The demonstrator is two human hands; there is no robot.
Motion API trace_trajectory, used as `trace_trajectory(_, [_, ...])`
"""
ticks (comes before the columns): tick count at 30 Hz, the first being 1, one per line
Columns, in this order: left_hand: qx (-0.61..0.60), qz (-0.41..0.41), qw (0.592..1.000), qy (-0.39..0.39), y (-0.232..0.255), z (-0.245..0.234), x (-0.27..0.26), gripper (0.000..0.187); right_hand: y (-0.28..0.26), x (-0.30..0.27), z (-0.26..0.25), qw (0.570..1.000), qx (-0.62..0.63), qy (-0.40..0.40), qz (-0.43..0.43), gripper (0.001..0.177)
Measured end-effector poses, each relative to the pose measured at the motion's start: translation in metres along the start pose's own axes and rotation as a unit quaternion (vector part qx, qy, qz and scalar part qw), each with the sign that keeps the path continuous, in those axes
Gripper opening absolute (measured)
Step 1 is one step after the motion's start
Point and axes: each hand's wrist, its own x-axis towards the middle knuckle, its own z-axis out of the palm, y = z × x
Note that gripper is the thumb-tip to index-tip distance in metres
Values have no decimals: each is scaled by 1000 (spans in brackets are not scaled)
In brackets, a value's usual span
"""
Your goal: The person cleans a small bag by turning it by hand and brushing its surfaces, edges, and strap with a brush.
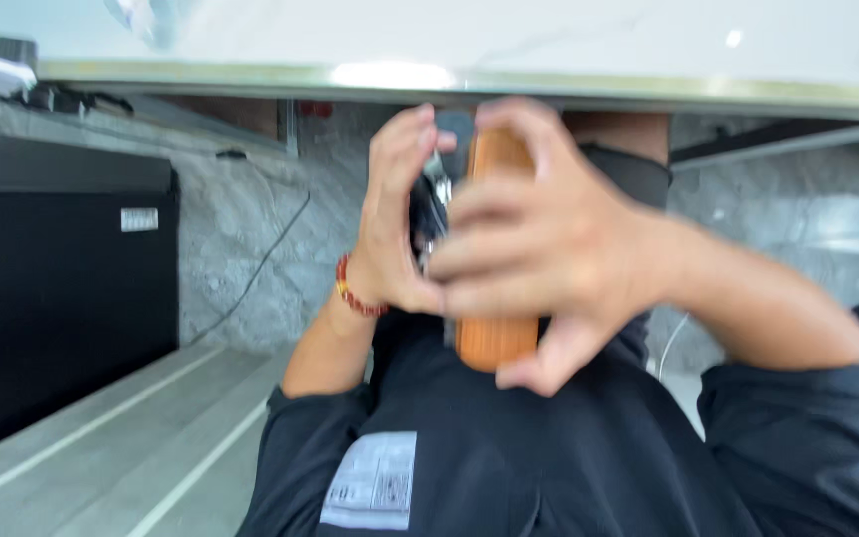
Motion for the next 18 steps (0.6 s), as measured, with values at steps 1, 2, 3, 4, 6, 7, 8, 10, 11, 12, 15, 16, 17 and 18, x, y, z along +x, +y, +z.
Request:
trace_trajectory(1, [23,4,1000,-8,-6,-4,-1,119,20,-1,-9,999,10,-16,38,49])
trace_trajectory(2, [32,-3,999,-14,3,-3,-12,119,25,-3,-12,996,20,-33,75,50])
trace_trajectory(3, [49,24,998,-15,-1,-3,-7,119,22,-4,-14,997,6,-33,68,50])
trace_trajectory(4, [45,22,999,-8,8,2,-10,119,17,-2,-13,995,-46,-5,89,51])
trace_trajectory(6, [44,43,998,1,-6,0,13,118,16,3,-17,988,-117,26,96,51])
trace_trajectory(7, [18,27,999,-1,-2,1,9,118,-5,-1,-6,996,-76,18,39,49])
trace_trajectory(8, [-9,10,1000,-2,2,2,3,118,-18,-5,1,999,-35,10,-18,47])
trace_trajectory(10, [8,-21,1000,-22,9,-5,-11,119,4,-14,-9,988,42,-1,151,49])
trace_trajectory(11, [34,0,999,-21,-2,-12,-8,119,24,-10,-9,978,55,-15,203,50])
trace_trajectory(12, [59,20,998,-19,-10,-16,-2,119,41,-5,-10,964,65,-26,255,51])
trace_trajectory(15, [42,28,999,-12,16,9,9,116,10,-19,-15,995,-54,24,80,65])
trace_trajectory(16, [36,32,999,-19,9,8,14,115,2,-26,-9,998,-51,29,32,56])
trace_trajectory(17, [23,14,999,-27,14,7,8,115,-12,-35,-2,999,-33,36,2,48])
trace_trajectory(18, [10,-4,999,-35,17,9,2,115,-8,-45,-2,999,-16,36,18,48])
